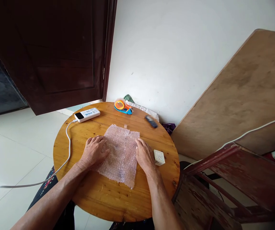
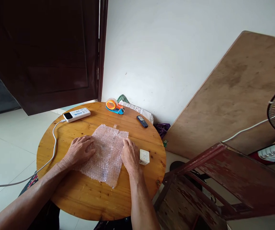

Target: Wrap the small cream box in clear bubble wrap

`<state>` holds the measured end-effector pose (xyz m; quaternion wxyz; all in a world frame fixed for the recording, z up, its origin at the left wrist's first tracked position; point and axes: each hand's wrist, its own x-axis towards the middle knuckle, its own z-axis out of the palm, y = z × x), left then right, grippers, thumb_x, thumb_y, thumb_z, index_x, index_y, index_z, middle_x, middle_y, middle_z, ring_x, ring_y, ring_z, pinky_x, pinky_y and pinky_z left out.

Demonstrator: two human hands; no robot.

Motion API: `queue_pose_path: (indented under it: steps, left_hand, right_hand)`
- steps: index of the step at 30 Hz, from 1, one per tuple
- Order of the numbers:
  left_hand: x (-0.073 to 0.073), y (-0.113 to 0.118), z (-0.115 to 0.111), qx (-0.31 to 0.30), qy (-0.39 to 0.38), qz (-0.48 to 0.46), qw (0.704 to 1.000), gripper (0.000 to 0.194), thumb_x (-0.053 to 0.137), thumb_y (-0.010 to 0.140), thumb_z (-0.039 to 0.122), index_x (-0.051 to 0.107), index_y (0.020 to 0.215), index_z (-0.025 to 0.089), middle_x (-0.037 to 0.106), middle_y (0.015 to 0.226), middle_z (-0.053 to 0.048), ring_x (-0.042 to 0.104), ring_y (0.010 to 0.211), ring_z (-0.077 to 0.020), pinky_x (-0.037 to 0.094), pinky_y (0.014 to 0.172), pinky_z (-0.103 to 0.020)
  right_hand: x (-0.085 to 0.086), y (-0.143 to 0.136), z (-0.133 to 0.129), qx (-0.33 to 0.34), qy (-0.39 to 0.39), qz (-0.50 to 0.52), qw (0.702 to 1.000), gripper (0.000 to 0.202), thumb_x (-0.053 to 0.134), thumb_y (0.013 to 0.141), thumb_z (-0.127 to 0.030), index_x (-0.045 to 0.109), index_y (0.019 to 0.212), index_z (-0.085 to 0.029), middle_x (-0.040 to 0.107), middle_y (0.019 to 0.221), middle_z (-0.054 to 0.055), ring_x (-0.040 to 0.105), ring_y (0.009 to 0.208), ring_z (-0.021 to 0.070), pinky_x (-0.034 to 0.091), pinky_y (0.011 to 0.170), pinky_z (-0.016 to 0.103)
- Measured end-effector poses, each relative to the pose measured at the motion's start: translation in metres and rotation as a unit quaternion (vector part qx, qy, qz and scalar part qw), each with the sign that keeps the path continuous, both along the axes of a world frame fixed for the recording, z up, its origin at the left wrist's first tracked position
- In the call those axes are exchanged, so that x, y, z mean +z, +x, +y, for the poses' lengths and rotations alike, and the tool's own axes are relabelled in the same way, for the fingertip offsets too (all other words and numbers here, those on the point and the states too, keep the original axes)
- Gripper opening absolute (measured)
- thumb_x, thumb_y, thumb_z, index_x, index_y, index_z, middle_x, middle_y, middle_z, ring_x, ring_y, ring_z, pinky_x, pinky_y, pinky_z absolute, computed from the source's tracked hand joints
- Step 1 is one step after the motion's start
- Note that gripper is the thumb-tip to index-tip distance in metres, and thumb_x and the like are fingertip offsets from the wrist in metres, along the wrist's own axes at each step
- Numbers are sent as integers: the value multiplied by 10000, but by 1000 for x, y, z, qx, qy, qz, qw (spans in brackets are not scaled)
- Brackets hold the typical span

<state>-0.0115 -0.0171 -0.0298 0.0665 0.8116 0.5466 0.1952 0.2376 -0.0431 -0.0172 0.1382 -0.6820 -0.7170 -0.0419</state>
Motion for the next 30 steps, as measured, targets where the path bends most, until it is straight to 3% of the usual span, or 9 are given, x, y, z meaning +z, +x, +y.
queue_pose_path:
  steps: [4,8,11,14,20,25,28,30]
  left_hand:
    - [-2,0,1,14,7,-11,1000,340,585,852,307,665,1168,213,615,1331,-109,545,1226,-321,386,1055,-501]
    - [-3,2,0,-20,22,-43,999,363,601,832,266,663,1187,232,614,1333,-95,497,1288,-308,388,1075,-471]
    - [0,4,-3,-44,14,-35,998,309,641,801,276,698,1103,244,616,1335,-79,483,1300,-318,370,1090,-495]
    - [4,6,-5,-33,5,-26,999,297,639,800,280,699,1088,245,611,1345,-72,504,1280,-307,374,1087,-494]
    - [4,4,-4,-30,-8,-30,999,317,616,793,254,696,1099,235,610,1348,-74,504,1282,-308,371,1093,-502]
    - [-3,4,-2,-23,2,-50,998,329,624,765,227,702,1085,239,622,1329,-75,515,1269,-320,376,1083,-523]
    - [-7,4,0,-23,19,-92,995,355,625,761,220,690,1110,228,642,1278,-92,526,1252,-324,396,1070,-523]
    - [-8,2,3,-32,36,-134,990,346,611,771,231,685,1109,220,644,1254,-100,532,1241,-315,417,1059,-507]
  right_hand:
    - [3,-3,-1,-1,38,12,999,377,419,869,-54,664,1142,-135,626,1277,160,599,1114,291,462,946,430]
    - [10,-9,-6,63,100,87,989,314,578,854,-232,675,1148,-179,608,1295,130,554,1177,298,419,1015,458]
    - [13,-9,-9,149,-16,111,982,527,690,780,-352,607,1290,-249,539,1410,95,486,1290,299,368,1070,493]
    - [14,-2,-10,174,-143,113,968,723,758,711,-407,533,1384,-272,447,1508,94,395,1386,312,317,1113,527]
    - [16,11,-10,169,-177,147,958,781,794,675,-371,528,1400,-256,395,1548,109,343,1428,322,287,1148,529]
    - [13,12,-10,183,-123,217,951,551,713,714,-262,644,1261,-254,534,1444,87,480,1342,287,362,1119,490]
    - [20,5,-8,157,-36,291,943,317,610,788,-243,715,1088,-235,710,1182,66,642,1131,246,478,1013,433]
    - [30,2,-9,140,50,322,935,242,559,842,-262,721,1019,-232,743,1059,55,678,1026,228,512,956,402]
